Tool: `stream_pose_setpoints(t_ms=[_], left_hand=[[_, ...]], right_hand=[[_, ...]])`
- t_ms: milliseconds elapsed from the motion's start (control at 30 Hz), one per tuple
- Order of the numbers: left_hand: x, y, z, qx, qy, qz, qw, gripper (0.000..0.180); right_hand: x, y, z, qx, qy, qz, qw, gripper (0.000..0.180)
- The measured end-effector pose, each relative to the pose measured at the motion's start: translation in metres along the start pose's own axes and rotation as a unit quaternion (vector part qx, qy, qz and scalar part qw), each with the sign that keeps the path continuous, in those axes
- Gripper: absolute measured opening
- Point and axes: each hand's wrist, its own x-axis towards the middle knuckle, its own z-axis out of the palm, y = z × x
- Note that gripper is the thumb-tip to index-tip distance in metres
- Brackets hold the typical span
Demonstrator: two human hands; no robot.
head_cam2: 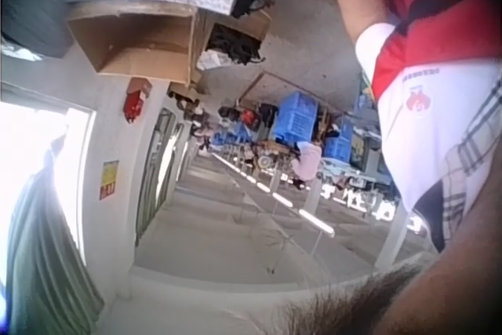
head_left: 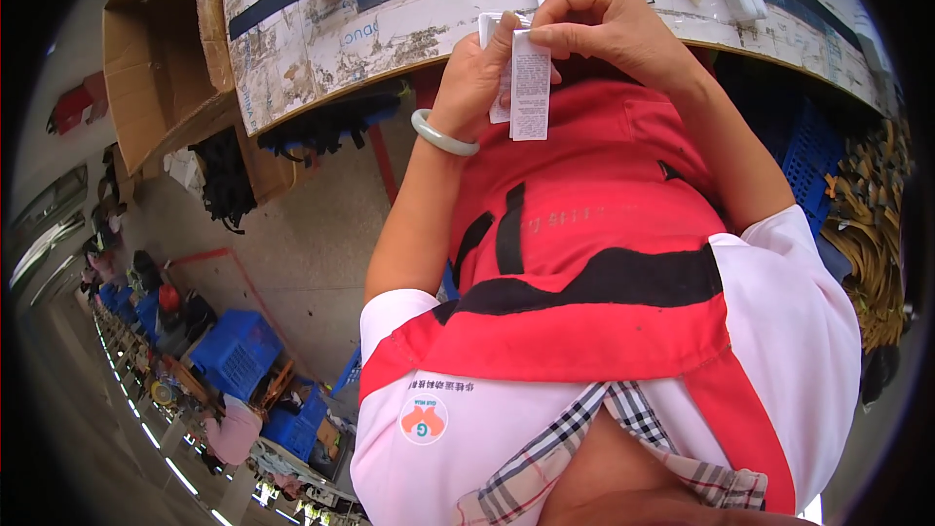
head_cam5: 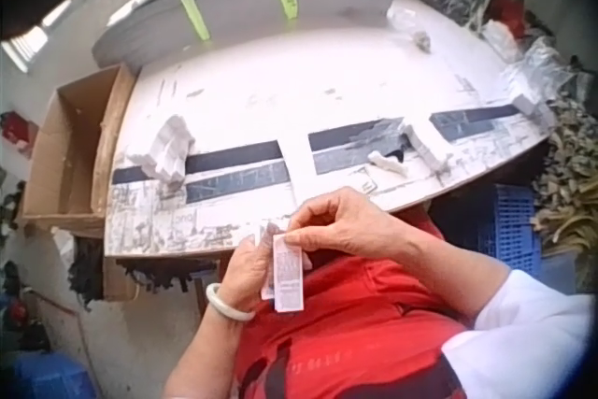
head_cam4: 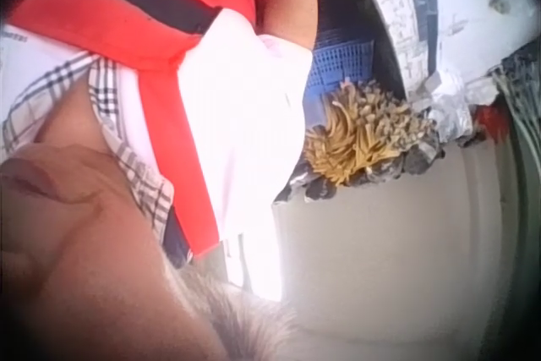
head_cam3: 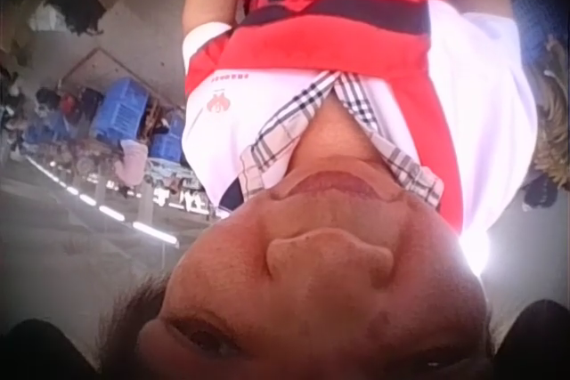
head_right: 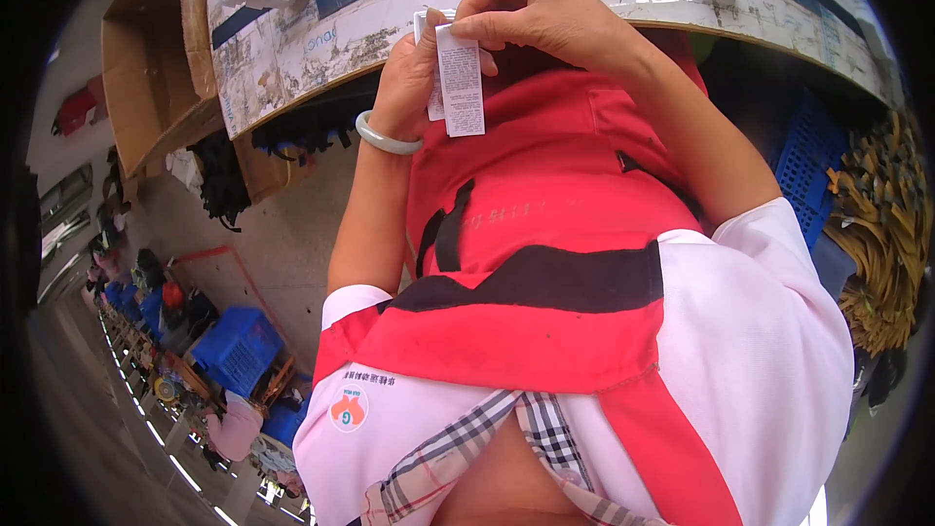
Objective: Folding and sorting a strip of manufacturing or care labels on a production workbench.
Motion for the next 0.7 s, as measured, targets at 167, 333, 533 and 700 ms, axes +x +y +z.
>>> stream_pose_setpoints(t_ms=[167,333,533,700], left_hand=[[0.002,-0.004,0.001,-0.077,-0.064,0.018,0.995,0.032],[0.002,-0.003,0.004,-0.091,-0.04,0.04,0.994,0.025],[0.011,-0.001,0.0,0.07,0.099,0.097,0.988,0.027],[0.025,0.005,0.01,0.225,0.222,0.409,0.856,0.012]], right_hand=[[0.017,0.023,-0.011,-0.125,0.137,-0.109,0.976,0.018],[0.045,0.031,-0.037,-0.293,0.301,-0.156,0.894,0.013],[0.051,0.056,-0.044,-0.239,0.286,-0.331,0.867,0.009],[0.021,0.013,-0.01,-0.248,0.245,-0.191,0.918,0.009]])
